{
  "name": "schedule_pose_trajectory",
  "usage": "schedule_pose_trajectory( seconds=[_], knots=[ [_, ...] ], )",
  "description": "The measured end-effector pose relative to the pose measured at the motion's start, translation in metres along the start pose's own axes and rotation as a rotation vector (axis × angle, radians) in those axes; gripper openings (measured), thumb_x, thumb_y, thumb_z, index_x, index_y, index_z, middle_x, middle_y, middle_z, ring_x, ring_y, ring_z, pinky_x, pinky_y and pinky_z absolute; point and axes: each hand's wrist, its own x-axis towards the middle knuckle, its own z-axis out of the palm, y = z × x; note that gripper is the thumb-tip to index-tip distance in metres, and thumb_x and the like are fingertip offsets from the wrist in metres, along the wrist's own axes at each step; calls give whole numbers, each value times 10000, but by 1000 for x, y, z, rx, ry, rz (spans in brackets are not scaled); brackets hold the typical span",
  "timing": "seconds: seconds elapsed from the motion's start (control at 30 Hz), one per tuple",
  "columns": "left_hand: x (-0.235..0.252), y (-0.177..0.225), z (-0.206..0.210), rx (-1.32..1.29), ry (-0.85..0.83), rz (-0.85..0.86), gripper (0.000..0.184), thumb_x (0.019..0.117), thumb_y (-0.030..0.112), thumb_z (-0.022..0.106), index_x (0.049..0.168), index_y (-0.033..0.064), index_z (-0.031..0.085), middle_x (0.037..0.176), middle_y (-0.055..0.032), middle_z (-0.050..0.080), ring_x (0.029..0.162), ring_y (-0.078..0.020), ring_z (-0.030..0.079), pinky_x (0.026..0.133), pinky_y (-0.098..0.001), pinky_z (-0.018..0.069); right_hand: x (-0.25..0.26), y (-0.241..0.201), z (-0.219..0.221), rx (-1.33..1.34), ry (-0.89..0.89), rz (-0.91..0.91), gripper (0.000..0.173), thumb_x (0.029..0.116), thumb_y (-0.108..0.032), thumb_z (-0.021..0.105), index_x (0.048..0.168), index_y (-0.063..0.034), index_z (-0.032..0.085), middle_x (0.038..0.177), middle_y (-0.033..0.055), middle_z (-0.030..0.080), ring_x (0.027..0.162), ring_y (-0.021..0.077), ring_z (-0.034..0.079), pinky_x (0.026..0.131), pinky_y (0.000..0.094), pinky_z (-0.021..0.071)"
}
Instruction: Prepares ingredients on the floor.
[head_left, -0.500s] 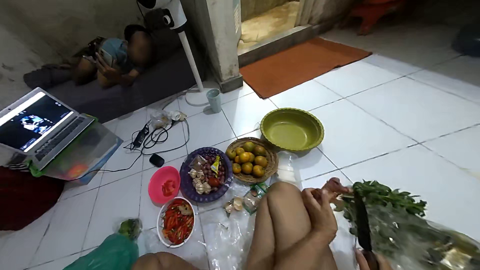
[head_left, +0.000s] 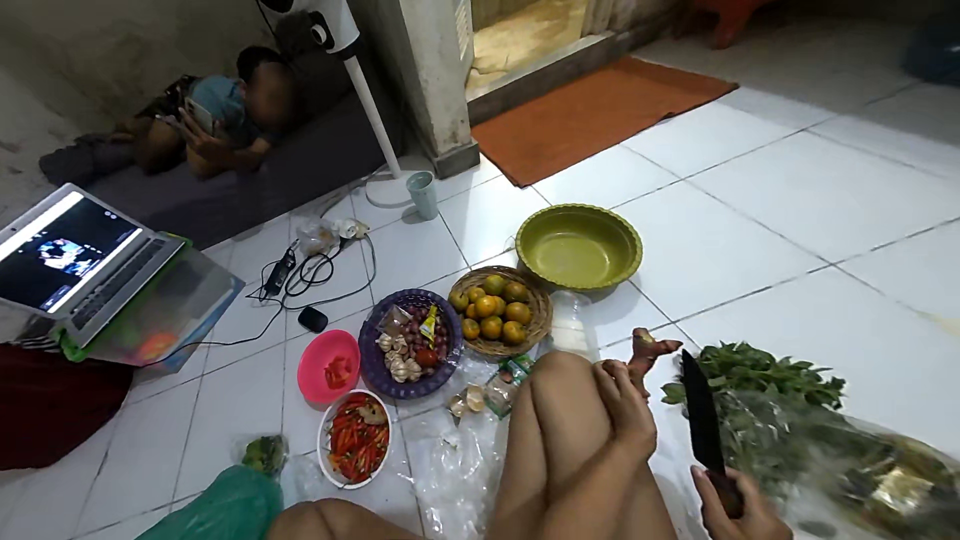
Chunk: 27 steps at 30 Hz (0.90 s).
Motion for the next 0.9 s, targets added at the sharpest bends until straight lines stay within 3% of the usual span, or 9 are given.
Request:
schedule_pose_trajectory(
  seconds=[0.33, 0.47, 0.67, 0.77, 0.83, 0.9],
  knots=[
    [-4, 7, -2, 38, -32, -44, 353, 1115, 180, 304, 1206, -112, 482, 896, -96, 502, 744, -103, 491, 720, -250, 465, 1, 2, -1, 21, 53, -19, 420, 1012, -179, 579, 1136, 221, 556, 774, 289, 602, 622, 276, 591, 630, 439, 514],
    [-5, 9, -2, 79, -44, -57, 368, 1116, 188, 314, 1225, -117, 488, 920, -126, 527, 772, -133, 513, 746, -281, 475, 4, 3, -3, 31, 45, -25, 427, 1014, -164, 584, 1150, 239, 542, 850, 336, 625, 719, 346, 637, 720, 488, 534],
    [-4, 7, 0, 91, -47, -55, 358, 1114, 181, 329, 1232, -119, 485, 939, -135, 536, 782, -132, 519, 755, -277, 478, 5, 4, 1, 42, 32, 12, 431, 1026, -183, 569, 1151, 229, 537, 839, 317, 608, 685, 303, 612, 687, 456, 522],
    [-4, 8, 1, 110, -58, -86, 370, 1116, 188, 335, 1257, -124, 476, 971, -158, 541, 805, -157, 525, 772, -303, 482, 4, 2, 3, 36, 39, 34, 409, 1016, -154, 573, 1161, 228, 548, 864, 352, 617, 702, 350, 613, 704, 504, 515],
    [0, 9, 3, 161, -68, -109, 374, 1112, 186, 374, 1285, -132, 471, 1057, -221, 571, 894, -219, 566, 842, -350, 496, 3, 4, 3, 21, 25, 47, 413, 1016, -167, 571, 1173, 213, 552, 860, 348, 619, 689, 373, 612, 690, 538, 511],
    [10, 14, 6, 277, -116, -165, 395, 1097, 171, 435, 1326, -149, 462, 1215, -318, 578, 1099, -345, 594, 995, -437, 480, 5, 7, 4, 9, 9, 70, 427, 1016, -178, 575, 1199, 206, 553, 877, 358, 628, 715, 414, 627, 711, 576, 507]
  ],
)
